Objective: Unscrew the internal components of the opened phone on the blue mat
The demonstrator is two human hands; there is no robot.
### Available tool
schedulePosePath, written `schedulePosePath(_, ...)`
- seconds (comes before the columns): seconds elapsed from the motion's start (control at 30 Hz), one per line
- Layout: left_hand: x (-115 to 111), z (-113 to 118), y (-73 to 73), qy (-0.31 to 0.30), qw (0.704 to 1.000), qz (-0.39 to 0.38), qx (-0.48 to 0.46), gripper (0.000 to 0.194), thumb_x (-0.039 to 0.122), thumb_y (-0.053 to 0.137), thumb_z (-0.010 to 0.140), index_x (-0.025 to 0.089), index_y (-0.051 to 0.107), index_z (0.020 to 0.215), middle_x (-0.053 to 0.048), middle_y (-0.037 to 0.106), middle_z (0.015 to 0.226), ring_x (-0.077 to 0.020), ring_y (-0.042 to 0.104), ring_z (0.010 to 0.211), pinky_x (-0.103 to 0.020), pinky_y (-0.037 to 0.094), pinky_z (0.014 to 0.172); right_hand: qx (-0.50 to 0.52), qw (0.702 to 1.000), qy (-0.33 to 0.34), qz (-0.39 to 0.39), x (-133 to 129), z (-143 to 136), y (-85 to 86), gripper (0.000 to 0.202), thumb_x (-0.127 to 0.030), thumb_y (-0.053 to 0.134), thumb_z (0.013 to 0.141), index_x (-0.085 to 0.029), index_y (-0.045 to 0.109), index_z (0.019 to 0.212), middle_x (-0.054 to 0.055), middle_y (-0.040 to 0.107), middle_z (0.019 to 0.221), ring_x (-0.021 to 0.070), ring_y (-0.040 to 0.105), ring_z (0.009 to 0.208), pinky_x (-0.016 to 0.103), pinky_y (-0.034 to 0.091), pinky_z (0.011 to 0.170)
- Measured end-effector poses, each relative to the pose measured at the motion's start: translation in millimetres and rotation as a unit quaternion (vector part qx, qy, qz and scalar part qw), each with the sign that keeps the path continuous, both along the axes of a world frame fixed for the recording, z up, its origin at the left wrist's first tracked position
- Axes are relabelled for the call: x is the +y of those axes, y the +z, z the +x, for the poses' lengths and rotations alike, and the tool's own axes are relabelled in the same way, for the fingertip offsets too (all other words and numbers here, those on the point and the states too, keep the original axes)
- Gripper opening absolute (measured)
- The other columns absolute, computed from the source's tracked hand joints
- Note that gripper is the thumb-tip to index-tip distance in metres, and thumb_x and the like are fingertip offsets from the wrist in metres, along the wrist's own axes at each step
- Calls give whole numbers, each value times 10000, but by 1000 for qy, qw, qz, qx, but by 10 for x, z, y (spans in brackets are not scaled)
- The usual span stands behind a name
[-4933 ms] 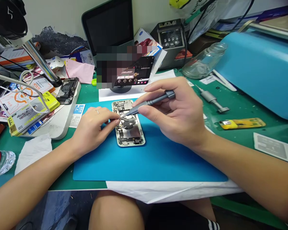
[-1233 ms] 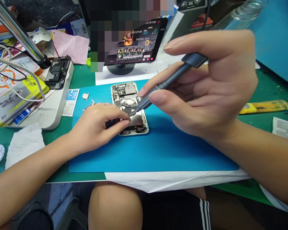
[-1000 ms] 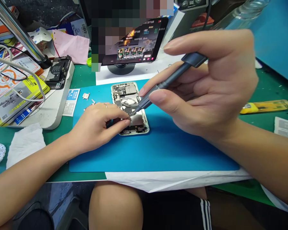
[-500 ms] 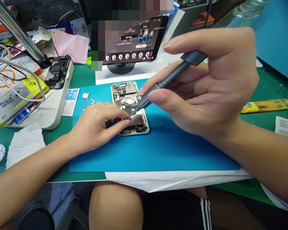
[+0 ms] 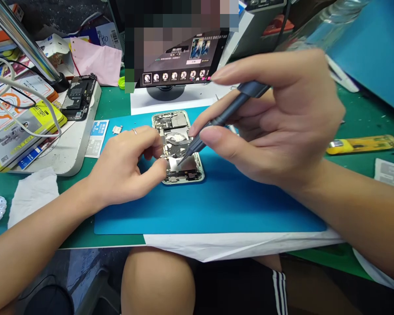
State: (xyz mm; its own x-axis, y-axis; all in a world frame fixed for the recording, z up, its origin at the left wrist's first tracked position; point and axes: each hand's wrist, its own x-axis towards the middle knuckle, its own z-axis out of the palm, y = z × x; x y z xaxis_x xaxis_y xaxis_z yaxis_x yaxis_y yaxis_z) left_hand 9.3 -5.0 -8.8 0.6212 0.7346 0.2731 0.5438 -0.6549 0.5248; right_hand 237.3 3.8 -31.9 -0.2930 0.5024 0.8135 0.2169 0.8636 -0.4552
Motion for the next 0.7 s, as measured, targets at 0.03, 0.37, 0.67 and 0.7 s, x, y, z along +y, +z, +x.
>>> schedulePosePath(0.03,10,-7,-3,-5,1000,6,18,102,183,580,831,191,533,741,18,576,700,-131,498,634,-288,364,624,-10,1000,1,7,-5,-1,2,510,-119,731,865,-221,601,1347,39,652,1228,117,755,855,175,641,649)
schedulePosePath(0.37,72,-21,-90,-48,994,20,94,246,301,643,868,201,485,707,25,555,653,-148,500,626,-316,315,631,-74,996,42,-30,-26,-5,-15,450,-164,673,905,-332,561,1307,-16,730,1181,129,771,832,256,678,759)
schedulePosePath(0.67,70,-19,-96,-49,993,17,103,243,307,639,872,204,497,704,20,581,655,-155,524,624,-319,317,636,-106,993,27,-34,-19,-10,-46,424,-195,649,921,-326,576,1318,-1,743,1194,128,760,817,258,681,746)
schedulePosePath(0.7,71,-20,-97,-49,993,16,104,243,308,637,874,204,499,703,20,583,656,-155,526,626,-319,318,638,-106,993,28,-35,-16,-10,-49,422,-199,651,922,-327,579,1317,-3,745,1189,129,760,816,260,682,751)
